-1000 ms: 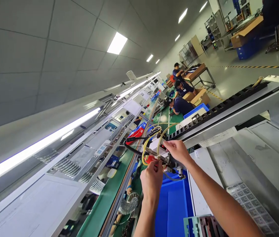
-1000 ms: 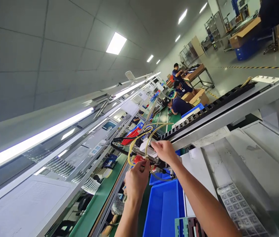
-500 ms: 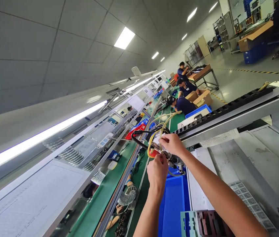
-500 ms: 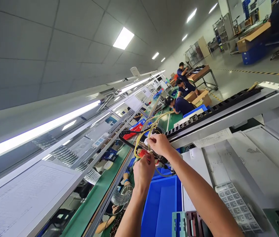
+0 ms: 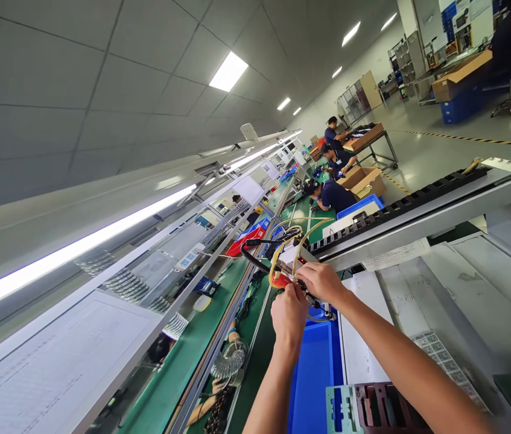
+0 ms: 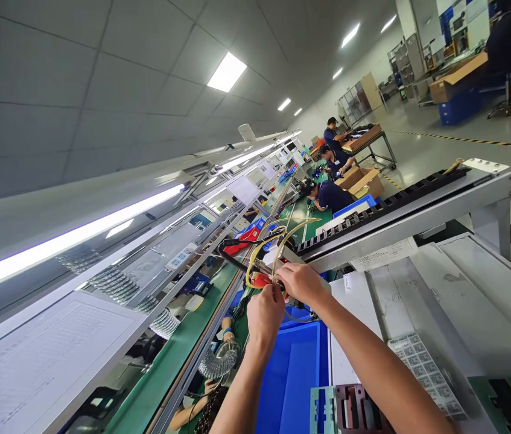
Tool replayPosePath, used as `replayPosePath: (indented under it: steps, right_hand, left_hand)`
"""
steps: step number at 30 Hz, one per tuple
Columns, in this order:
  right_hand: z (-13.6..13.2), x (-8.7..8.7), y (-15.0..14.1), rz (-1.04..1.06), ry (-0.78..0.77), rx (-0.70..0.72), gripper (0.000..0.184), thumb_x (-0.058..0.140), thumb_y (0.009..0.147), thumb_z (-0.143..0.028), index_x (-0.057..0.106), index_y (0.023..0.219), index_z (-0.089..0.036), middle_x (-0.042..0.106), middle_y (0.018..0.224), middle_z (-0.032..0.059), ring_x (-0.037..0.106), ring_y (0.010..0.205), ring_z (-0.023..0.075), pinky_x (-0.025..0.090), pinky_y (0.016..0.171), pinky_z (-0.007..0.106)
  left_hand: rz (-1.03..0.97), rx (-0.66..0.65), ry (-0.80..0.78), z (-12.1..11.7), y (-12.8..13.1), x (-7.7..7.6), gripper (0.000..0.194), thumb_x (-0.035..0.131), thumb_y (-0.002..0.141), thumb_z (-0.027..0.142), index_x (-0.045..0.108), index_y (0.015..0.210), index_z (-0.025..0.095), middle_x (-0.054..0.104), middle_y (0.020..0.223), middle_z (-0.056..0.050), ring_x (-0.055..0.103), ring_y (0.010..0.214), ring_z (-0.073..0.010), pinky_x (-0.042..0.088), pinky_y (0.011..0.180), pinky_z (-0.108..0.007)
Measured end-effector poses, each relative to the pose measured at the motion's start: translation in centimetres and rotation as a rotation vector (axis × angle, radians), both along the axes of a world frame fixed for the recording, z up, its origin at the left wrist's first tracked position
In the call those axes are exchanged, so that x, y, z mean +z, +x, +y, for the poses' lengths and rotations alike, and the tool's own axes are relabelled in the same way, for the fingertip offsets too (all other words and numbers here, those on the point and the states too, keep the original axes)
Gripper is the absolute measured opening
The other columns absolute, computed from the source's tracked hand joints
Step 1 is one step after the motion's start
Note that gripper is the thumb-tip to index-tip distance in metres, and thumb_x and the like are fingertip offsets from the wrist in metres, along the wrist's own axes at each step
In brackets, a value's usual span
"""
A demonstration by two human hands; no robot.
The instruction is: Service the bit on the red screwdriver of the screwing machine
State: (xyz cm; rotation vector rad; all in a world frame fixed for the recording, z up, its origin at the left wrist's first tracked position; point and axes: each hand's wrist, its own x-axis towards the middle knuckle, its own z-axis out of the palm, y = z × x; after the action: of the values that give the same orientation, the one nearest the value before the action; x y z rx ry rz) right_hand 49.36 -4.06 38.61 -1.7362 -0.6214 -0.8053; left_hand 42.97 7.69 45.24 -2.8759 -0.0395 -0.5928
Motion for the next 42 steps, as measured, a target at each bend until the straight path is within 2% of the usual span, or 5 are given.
replayPosePath:
  steps: [12, 18, 26, 31, 42]
  right_hand:
    - [2.9, -1.9, -0.3, 0.074, 0.256, -0.074, 0.023, 0.056, 0.109, -0.032, 0.076, 0.113, -0.022, 0.079, 0.108, 0.0084, 0.074, 0.101, 0.0222, 0.054, 0.093, 0.032]
    - [2.0, -11.1, -3.4, 0.423, 0.367, -0.187, 0.037, 0.047, 0.111, -0.042, 0.073, 0.102, -0.018, 0.077, 0.087, 0.0083, 0.072, 0.079, 0.0216, 0.055, 0.074, 0.031]
    - [5.6, -23.9, -3.6, 0.808, 0.312, -0.073, 0.019, 0.077, 0.09, -0.017, 0.077, 0.108, -0.015, 0.081, 0.098, 0.006, 0.076, 0.082, 0.0203, 0.062, 0.085, 0.039]
    - [8.0, -25.4, -2.2, 0.784, 0.397, -0.015, 0.021, 0.063, 0.098, -0.009, 0.076, 0.115, -0.014, 0.08, 0.097, 0.0044, 0.077, 0.087, 0.0194, 0.064, 0.084, 0.036]
    - [8.4, -25.5, -2.1, 0.504, 0.311, -0.059, 0.017, 0.071, 0.099, -0.018, 0.079, 0.114, -0.023, 0.077, 0.111, 0.0092, 0.067, 0.11, 0.0297, 0.056, 0.097, 0.044]
  left_hand:
    - [-0.02, 0.014, -0.027, 0.0, -0.2, -1.2, 0.037, 0.046, 0.107, 0.03, 0.077, 0.093, 0.016, 0.082, 0.084, -0.017, 0.077, 0.075, -0.0297, 0.035, 0.06, -0.033]
    - [-0.122, -0.232, -0.317, 3.7, -0.3, -2.4, 0.033, 0.057, 0.104, 0.04, 0.075, 0.086, 0.018, 0.073, 0.063, -0.005, 0.064, 0.057, -0.0187, 0.034, 0.059, -0.03]
    - [0.275, -0.361, -0.86, 10.7, -2.1, -13.4, 0.051, 0.071, 0.087, 0.066, 0.075, 0.103, 0.017, 0.08, 0.09, -0.009, 0.075, 0.07, -0.0231, 0.058, 0.054, -0.031]
    - [0.125, -0.436, -0.781, 10.5, 0.6, -18.9, 0.045, 0.074, 0.09, 0.051, 0.077, 0.118, 0.016, 0.083, 0.101, -0.013, 0.079, 0.079, -0.0257, 0.065, 0.063, -0.035]
    - [-0.059, -0.411, -0.614, 10.0, 2.5, -22.4, 0.023, 0.062, 0.099, 0.039, 0.076, 0.097, 0.02, 0.082, 0.086, -0.005, 0.08, 0.076, -0.0214, 0.064, 0.078, -0.034]
